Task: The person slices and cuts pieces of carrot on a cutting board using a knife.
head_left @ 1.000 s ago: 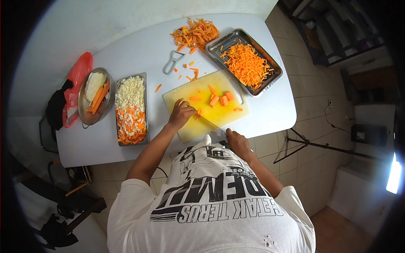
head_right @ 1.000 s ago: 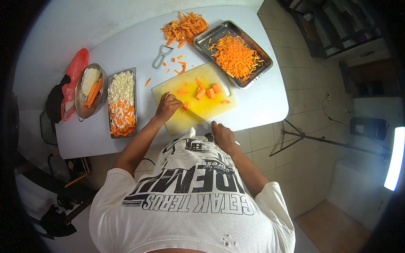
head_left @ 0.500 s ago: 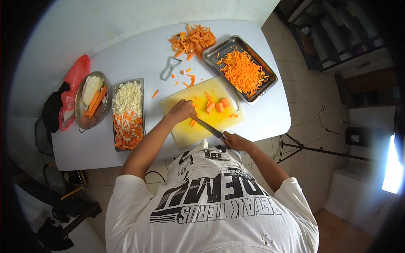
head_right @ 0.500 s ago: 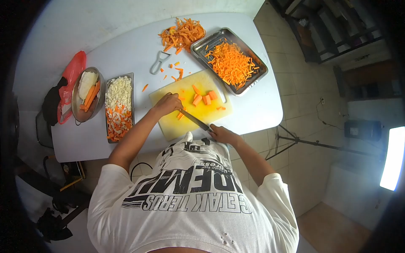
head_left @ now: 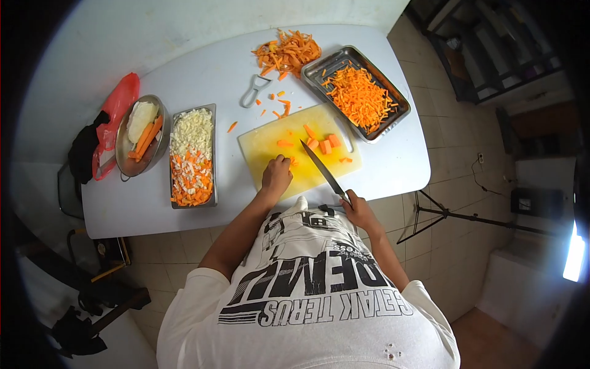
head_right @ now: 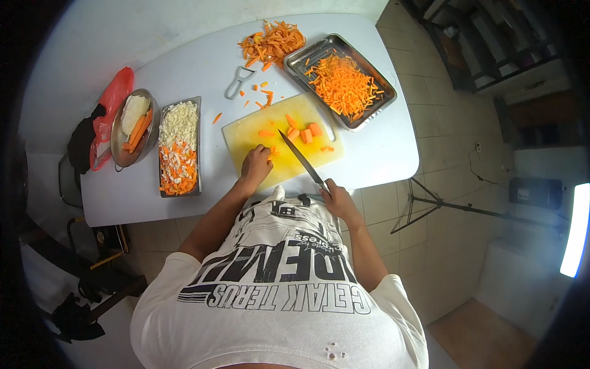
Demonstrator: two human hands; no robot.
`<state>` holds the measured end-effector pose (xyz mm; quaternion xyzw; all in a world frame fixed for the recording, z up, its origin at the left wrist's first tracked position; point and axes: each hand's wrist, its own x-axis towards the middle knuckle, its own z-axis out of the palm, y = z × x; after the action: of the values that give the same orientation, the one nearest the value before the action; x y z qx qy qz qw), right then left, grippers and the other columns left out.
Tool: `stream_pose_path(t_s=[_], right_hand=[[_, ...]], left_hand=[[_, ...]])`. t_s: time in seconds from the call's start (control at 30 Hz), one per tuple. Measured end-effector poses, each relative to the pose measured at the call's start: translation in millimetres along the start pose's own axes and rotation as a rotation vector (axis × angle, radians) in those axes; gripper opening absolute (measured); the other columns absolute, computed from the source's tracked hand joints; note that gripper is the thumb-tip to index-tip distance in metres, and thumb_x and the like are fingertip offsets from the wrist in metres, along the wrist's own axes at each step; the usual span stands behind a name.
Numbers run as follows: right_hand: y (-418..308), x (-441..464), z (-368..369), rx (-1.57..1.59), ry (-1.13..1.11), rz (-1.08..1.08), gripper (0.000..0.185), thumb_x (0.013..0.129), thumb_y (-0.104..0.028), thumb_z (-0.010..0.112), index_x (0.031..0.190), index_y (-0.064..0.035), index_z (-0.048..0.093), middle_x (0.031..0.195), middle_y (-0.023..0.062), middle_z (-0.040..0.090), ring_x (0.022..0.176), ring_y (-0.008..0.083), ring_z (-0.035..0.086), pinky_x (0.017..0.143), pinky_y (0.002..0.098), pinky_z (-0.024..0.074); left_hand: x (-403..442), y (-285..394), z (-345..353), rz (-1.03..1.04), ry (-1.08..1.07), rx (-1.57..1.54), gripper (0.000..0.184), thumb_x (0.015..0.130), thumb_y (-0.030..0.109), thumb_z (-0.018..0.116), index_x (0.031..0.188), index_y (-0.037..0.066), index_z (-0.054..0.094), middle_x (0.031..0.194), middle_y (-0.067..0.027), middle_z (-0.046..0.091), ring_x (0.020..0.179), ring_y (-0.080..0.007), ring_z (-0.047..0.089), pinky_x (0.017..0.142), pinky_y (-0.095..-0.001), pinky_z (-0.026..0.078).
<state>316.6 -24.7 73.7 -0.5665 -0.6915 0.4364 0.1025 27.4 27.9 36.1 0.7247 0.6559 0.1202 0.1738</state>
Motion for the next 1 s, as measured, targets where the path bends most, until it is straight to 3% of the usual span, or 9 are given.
stream_pose_path(t_s=[0.27,0.43,0.53,0.67,0.8,1.0], right_hand=[[12,1,6,0.023,0.087,0.005,0.024,0.094,-0.023,0.057,0.102,-0.0013,0.048,0.072,0.0282,0.061,0.071,0.0475,0.06,0.06,0.0501,0.0447],[8,-4,-3,0.032,0.117,0.015,0.024,0.094,-0.022,0.058,0.1,-0.0013,0.048,0.069,0.0272,0.059,0.068,0.0471,0.059,0.058,0.0494,0.0434],[16,-8,-5,0.054,0.177,0.033,0.024,0.095,-0.023,0.058,0.101,-0.0011,0.049,0.069,0.0268,0.058,0.066,0.0461,0.058,0.057,0.0471,0.0424],[33,-13,-2,0.095,0.237,0.071,0.023,0.095,-0.022,0.058,0.098,-0.0006,0.049,0.069,0.0267,0.057,0.064,0.0456,0.056,0.056,0.0453,0.0416],[32,-17,-6,0.032,0.229,0.088,0.023,0.095,-0.022,0.058,0.098,-0.0017,0.048,0.071,0.028,0.06,0.071,0.0484,0.059,0.059,0.0495,0.0441],[37,-17,4,0.057,0.201,0.112,0.025,0.095,-0.023,0.057,0.1,-0.0011,0.048,0.076,0.0287,0.062,0.076,0.0493,0.06,0.062,0.0514,0.0449]], left_hand=[[12,-1,6,0.032,-0.126,0.169,0.025,0.076,0.002,0.063,0.101,0.004,0.064,0.098,-0.0194,0.063,0.092,-0.0354,0.064,0.078,-0.0424,0.055],[28,-8,3,0.057,-0.187,0.157,0.019,0.075,0.004,0.065,0.094,0.004,0.066,0.089,-0.0197,0.066,0.086,-0.0353,0.067,0.076,-0.042,0.054],[68,8,-25,0.02,-0.172,-0.028,0.014,0.075,0.009,0.068,0.088,0.005,0.066,0.083,-0.0174,0.068,0.081,-0.034,0.067,0.074,-0.041,0.054],[157,64,-75,0.219,0.315,-0.414,0.017,0.079,0.017,0.071,0.092,0.006,0.069,0.082,-0.014,0.07,0.076,-0.0301,0.069,0.07,-0.0393,0.054],[189,97,-110,0.169,0.262,-0.418,0.018,0.084,0.02,0.068,0.094,0.005,0.069,0.091,-0.0123,0.072,0.083,-0.0244,0.07,0.073,-0.034,0.055],[153,19,-55,0.044,0.09,-0.447,0.017,0.083,0.018,0.07,0.093,0.005,0.07,0.092,-0.0098,0.072,0.086,-0.0217,0.07,0.077,-0.0334,0.055]])
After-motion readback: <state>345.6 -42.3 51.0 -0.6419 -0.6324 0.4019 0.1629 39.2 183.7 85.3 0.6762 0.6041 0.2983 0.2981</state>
